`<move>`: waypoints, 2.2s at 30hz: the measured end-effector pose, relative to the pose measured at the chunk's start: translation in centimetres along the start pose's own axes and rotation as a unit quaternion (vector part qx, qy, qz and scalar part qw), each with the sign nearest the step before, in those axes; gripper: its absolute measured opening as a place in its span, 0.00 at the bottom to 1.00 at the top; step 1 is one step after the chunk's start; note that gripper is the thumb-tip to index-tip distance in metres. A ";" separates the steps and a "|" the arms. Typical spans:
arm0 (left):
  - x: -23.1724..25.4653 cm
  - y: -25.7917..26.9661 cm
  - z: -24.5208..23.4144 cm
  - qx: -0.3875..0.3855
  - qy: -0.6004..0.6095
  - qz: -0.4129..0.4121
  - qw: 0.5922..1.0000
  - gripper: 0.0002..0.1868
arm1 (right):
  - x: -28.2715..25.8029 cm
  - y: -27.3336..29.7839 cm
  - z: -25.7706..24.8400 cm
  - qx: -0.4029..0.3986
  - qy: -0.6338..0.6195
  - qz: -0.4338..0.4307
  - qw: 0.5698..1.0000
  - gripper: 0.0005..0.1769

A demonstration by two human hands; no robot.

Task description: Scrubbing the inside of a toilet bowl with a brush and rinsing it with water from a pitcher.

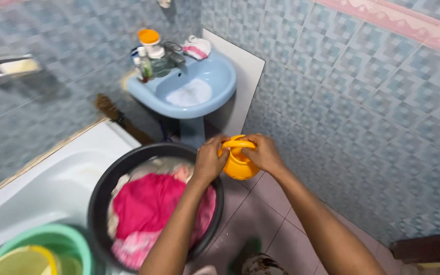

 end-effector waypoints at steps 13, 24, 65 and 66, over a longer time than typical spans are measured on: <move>-18.0 -21.6 10.9 0.077 0.021 -0.158 0.984 0.15 | 14.1 -32.5 3.3 -0.123 0.059 -0.062 0.989 0.16; -36.5 -33.2 6.7 0.226 -0.230 -0.201 0.925 0.16 | 16.8 -54.1 18.1 -0.140 -0.013 -0.235 0.962 0.18; -51.4 -27.3 11.7 0.444 -0.154 -0.529 0.707 0.13 | 20.0 -62.7 39.3 -0.389 -0.004 -0.197 0.900 0.26; -51.1 -26.4 12.2 0.407 -0.192 -0.562 0.694 0.13 | 19.2 -62.5 38.2 -0.357 0.003 -0.180 0.916 0.27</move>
Point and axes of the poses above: each hand's wrist, its own y-axis away from the middle knuckle, its own z-axis out of the palm, x = y × z, the point moved 2 cm from there along -y, towards the middle knuckle, and after that the axes turned 10 degrees about z, right-handed, at the moved point
